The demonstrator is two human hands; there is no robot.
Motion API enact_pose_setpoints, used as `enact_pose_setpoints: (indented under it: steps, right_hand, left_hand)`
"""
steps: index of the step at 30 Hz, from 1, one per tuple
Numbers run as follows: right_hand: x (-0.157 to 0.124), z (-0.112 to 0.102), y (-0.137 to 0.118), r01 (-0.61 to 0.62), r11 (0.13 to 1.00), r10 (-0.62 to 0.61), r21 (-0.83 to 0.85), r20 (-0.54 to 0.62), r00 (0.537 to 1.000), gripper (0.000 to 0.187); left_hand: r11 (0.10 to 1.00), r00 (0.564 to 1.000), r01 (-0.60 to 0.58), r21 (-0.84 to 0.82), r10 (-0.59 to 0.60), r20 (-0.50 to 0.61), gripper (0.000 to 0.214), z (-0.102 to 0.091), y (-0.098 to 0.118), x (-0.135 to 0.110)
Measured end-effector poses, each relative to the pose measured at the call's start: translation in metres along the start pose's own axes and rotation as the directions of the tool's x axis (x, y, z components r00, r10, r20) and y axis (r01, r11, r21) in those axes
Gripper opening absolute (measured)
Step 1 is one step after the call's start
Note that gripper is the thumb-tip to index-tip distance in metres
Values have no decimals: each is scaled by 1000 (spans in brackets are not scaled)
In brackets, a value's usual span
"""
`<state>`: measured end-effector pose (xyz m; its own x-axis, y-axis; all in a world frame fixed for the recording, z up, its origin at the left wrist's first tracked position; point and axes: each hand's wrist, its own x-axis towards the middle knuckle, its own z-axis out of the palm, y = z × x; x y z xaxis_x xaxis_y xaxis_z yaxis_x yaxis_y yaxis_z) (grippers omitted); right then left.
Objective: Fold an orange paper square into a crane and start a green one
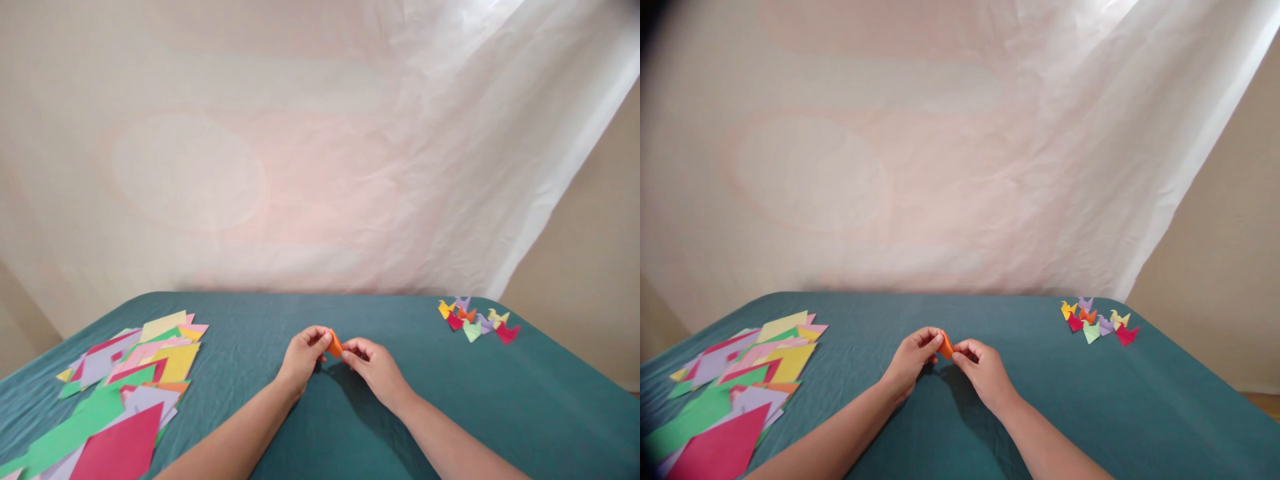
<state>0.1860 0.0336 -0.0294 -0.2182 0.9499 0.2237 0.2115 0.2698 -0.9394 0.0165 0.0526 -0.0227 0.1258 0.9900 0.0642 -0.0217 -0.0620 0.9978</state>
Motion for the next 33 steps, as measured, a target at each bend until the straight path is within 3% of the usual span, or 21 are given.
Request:
enact_pose_setpoints:
  steps: [7, 15, 22, 26, 33]
  right_hand:
    - [0, 1, -2, 4, 1000, -4, -7, -4, 1000, 20]
    - [1, 2, -1, 20, 1000, -20, -12, -28, 999, 16]
    - [0, 3, -1, 40, 999, -42, -35, -79, 996, 11]
    - [2, 3, 4, 52, 999, -51, 4, -87, 995, 13]
    - [2, 3, 5, 39, 992, -31, 124, -63, 998, 15]
  left_hand:
    - [1000, 999, -17, -22, 18, 35, 29, 2, -1, 0]
    - [998, 995, -64, -16, 65, 75, 41, 7, -8, -1]
    - [992, 993, -113, 49, 111, 47, 25, 7, -11, -3]
    - [979, 989, -149, 136, 145, 40, 23, 9, -11, -4]
    - [983, 992, -124, 133, 123, 17, 18, 11, -8, -7]
